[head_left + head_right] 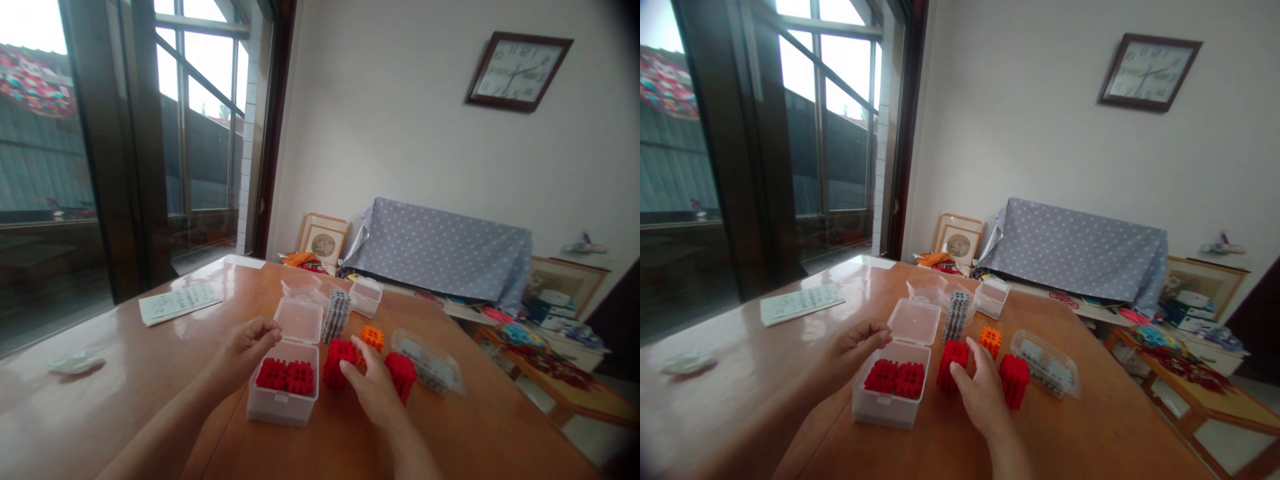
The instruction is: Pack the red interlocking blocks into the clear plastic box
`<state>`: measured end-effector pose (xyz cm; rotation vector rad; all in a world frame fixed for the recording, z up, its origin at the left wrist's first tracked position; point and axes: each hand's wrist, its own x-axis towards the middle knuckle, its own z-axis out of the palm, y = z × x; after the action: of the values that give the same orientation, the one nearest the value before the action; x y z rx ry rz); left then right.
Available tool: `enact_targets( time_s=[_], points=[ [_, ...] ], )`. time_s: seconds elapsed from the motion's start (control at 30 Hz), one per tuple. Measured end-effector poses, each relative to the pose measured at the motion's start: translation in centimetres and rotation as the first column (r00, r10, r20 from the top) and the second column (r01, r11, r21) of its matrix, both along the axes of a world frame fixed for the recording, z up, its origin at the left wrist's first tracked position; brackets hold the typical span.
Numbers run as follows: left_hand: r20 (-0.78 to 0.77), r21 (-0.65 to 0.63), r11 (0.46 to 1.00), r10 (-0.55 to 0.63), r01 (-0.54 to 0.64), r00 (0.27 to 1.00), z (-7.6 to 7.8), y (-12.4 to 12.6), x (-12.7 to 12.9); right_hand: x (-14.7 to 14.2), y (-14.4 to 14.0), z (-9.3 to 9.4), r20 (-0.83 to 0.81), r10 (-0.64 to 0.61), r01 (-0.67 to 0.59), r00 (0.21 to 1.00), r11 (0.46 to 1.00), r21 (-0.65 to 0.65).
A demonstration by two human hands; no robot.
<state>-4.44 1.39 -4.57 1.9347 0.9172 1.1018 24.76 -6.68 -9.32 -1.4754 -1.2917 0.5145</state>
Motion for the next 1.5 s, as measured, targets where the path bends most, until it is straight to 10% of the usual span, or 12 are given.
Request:
enact_targets(
  time_s=[0.9, 1.5],
  points=[
    [-0.001, 0.063, 0.984, 0.168, -0.167, 0.986, -0.5, 0.9, -0.7, -2.3, -1.2, 2.2, -0.045, -0.118, 0.122, 0.992, 0.987, 0.102],
    [-0.299, 0.091, 0.969, 0.248, -0.231, 0.922, -0.8, 1.1, -0.8, -11.0, -0.3, 6.8, 0.172, 0.285, -0.274, 0.943, 0.958, -0.090]
  ],
)
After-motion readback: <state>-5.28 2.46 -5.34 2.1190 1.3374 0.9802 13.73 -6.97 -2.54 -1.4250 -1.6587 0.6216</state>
